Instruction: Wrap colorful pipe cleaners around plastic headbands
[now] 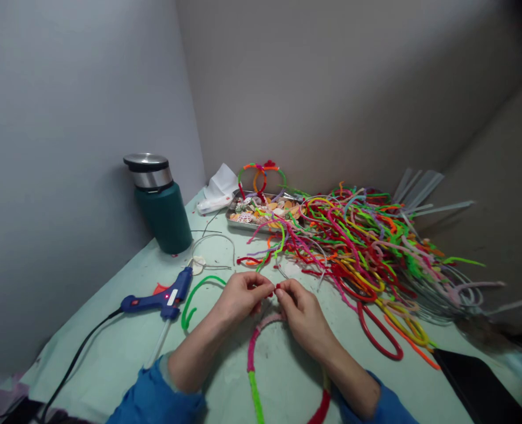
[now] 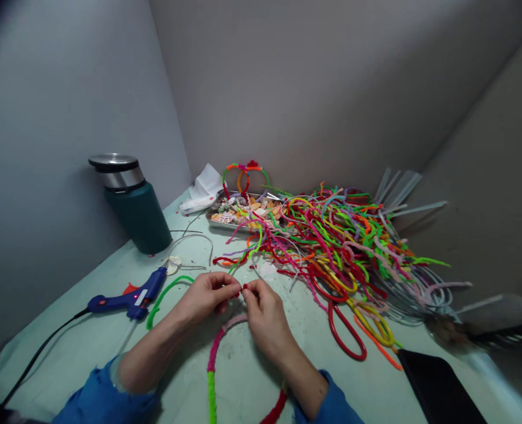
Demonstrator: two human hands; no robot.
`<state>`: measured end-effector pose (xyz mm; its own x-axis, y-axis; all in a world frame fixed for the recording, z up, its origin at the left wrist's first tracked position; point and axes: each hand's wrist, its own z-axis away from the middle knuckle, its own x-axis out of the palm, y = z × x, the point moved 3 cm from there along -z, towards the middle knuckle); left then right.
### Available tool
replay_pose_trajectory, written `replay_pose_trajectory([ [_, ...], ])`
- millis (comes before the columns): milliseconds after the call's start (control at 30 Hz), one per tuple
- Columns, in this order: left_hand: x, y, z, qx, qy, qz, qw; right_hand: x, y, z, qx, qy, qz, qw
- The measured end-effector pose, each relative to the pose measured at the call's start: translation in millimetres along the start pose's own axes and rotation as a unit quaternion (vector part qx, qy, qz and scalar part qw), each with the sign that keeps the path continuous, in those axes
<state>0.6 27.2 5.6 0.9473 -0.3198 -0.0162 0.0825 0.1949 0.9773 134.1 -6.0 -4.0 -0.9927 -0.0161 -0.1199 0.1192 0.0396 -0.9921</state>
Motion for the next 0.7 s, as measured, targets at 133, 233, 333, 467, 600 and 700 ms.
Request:
replay_pose_trajectory([
  [133,0.7,3.3,2.1,0.014,-0.042,0.014,0.999,4.6,0.9,0.6,0.095,-0.112,-0.168,0.975],
  [233,-0.4,1.9,1.4,0.012,-0.029,0.018,0.999,-0.4,0.6,-2.1,0.081,-0.08,-0.122,0.986],
  [333,-1.2,-0.2,0.1,0.004,-0.019,0.022,1.0,-5.8,-0.8,-4.8,0.056,-0.038,-0.074,0.995],
  [467,-1.2,0.2,0.4,-0.009,-0.03,0.019,0.999,-6.2,-1.8,-4.9,0.038,-0.039,-0.066,0.996],
  [600,-1.6,1.6,1.6,-0.006,-0.022,0.013,1.0,-2.4,2.5,-3.7,0.025,-0.052,-0.052,0.997],
  [700,-0.8,0.9,1.2,0.004,-0.026,0.0,1.0,-2.2,5.2,-4.2,0.021,-0.034,-0.027,0.999],
])
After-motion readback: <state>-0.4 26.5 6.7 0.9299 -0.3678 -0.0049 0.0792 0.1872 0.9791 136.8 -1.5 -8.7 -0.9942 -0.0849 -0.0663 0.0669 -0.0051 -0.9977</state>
